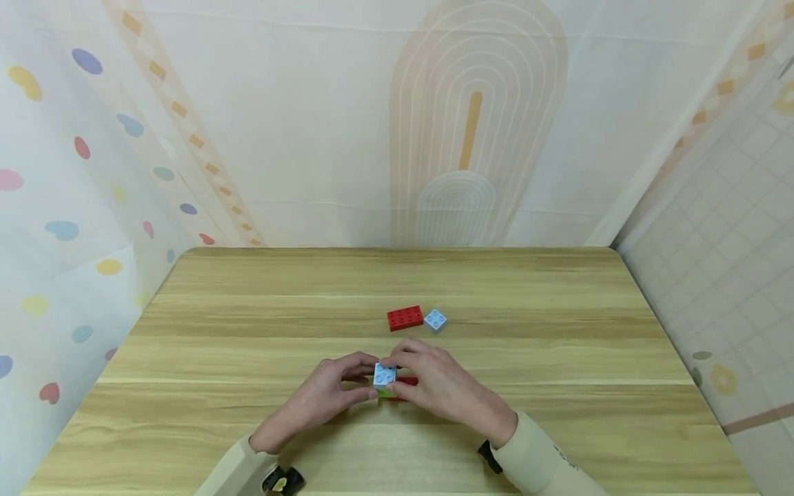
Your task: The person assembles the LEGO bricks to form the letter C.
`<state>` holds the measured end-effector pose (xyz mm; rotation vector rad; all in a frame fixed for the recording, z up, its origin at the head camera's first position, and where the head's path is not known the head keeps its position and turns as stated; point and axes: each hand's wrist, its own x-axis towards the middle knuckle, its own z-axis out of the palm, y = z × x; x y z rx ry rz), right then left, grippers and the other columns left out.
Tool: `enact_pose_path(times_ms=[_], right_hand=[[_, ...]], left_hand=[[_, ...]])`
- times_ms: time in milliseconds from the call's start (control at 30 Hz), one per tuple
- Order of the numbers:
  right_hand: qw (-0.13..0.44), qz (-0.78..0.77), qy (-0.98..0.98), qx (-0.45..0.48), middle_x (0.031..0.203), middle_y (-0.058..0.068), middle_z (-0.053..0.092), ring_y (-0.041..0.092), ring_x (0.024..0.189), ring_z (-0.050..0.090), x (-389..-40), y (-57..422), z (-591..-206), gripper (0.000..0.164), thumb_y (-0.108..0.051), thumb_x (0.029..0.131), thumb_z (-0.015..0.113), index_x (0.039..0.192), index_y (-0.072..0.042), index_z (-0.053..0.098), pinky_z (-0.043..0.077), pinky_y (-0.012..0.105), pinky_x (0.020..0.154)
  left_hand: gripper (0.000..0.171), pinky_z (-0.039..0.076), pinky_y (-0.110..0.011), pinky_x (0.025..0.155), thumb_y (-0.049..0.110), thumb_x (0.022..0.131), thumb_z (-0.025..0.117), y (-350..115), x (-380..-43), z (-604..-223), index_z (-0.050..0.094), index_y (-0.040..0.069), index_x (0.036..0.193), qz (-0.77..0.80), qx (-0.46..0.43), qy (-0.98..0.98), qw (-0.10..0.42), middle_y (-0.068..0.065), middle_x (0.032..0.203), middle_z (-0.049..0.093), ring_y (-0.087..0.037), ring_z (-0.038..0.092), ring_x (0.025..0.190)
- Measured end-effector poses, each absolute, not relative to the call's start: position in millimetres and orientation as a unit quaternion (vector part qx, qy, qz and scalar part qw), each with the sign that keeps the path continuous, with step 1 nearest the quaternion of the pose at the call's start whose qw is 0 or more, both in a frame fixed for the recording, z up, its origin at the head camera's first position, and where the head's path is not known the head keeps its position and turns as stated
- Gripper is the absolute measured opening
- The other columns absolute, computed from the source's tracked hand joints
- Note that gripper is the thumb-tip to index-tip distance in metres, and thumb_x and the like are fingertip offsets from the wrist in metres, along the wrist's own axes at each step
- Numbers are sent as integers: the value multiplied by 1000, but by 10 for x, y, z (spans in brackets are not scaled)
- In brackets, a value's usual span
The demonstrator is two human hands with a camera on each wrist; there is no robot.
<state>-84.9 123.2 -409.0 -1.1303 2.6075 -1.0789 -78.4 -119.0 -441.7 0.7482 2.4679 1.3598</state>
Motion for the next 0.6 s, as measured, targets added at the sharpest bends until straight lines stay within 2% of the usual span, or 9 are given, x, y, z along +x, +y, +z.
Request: enact_pose_path(times_ms=[367, 600], right_hand=[[67, -347, 860, -367, 117, -5, 65, 17, 96, 64, -865, 1231, -4080, 29, -21, 98, 75, 125, -11, 74, 58, 31, 81], [72, -339, 865, -362, 114, -6, 65, 14, 93, 62, -874, 1224, -4061, 29, -22, 97, 76, 124, -12, 74, 56, 29, 79]], left_hand=[[32, 57, -39, 97, 12, 95, 77, -1192, -781, -4424, 66, 10, 125, 458, 258, 843, 111, -5, 123, 74, -23, 71, 111], [34, 57, -35, 96, 16, 95, 78, -1210, -785, -4419, 66, 8, 126, 462, 267, 837, 120, -6, 123, 73, -25, 71, 111]])
